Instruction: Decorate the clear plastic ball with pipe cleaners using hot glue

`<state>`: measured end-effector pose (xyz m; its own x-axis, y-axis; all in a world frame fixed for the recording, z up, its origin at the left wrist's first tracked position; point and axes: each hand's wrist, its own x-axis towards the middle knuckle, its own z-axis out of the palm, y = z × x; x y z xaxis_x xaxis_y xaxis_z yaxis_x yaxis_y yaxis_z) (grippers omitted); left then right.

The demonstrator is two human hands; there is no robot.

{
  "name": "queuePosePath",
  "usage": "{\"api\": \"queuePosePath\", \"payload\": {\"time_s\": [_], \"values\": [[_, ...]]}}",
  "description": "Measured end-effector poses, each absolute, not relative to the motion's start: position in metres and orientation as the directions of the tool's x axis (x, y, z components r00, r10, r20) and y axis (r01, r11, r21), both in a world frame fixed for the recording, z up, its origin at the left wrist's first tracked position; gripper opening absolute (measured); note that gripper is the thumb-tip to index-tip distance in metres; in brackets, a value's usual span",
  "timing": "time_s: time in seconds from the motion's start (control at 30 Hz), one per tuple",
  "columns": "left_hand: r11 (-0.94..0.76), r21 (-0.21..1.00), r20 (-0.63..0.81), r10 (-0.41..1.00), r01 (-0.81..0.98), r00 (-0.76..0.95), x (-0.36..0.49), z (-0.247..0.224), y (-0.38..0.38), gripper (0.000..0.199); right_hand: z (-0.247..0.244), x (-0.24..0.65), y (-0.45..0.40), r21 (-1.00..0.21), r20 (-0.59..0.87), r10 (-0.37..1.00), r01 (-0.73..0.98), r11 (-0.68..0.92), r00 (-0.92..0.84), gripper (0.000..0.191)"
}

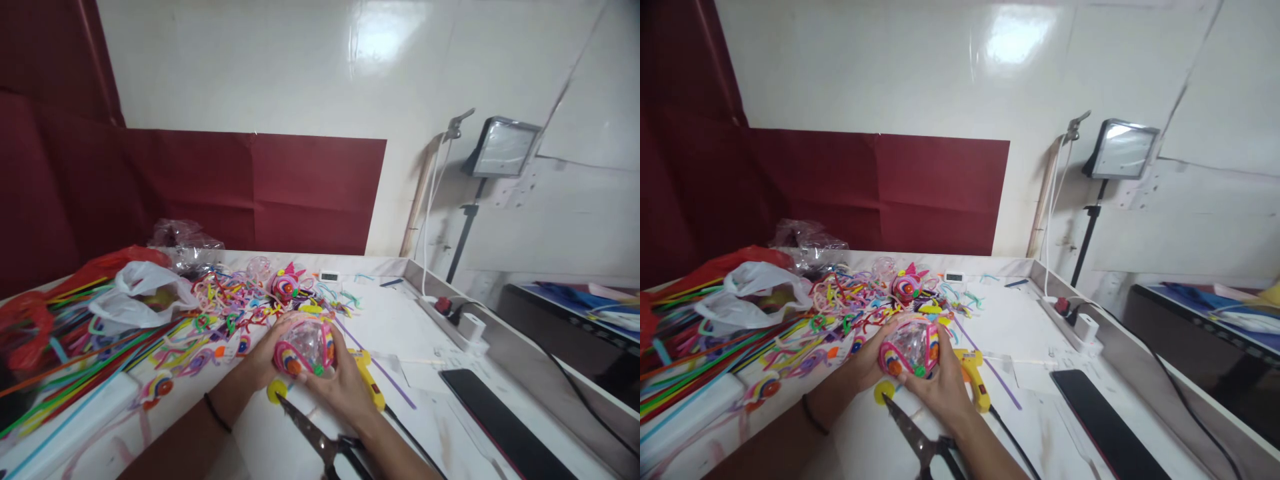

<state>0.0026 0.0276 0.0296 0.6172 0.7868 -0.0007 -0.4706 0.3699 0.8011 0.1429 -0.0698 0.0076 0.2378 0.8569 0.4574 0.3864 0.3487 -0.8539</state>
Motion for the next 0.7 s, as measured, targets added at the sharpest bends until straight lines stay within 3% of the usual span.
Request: {"api": "queuePosePath", "payload": {"time_s": [0.43, 0.7], "values": [[0.314, 0.806, 0.042, 0.816, -0.502, 0.576, 0.0019, 0.0234, 0.0285, 0.03, 0.0003, 0.1458, -0.0665, -0.85, 0.459, 0.866, 0.382, 0.363, 0.2, 0.095], [0.282, 0.824, 0.073, 0.807, -0.491, 0.586, -0.0009, 0.025, 0.0236, 0.037, 0.0001, 0.1429, -0.0674, -0.815, 0.524, 0.828, 0.402, 0.418, 0.2, 0.09]]}}
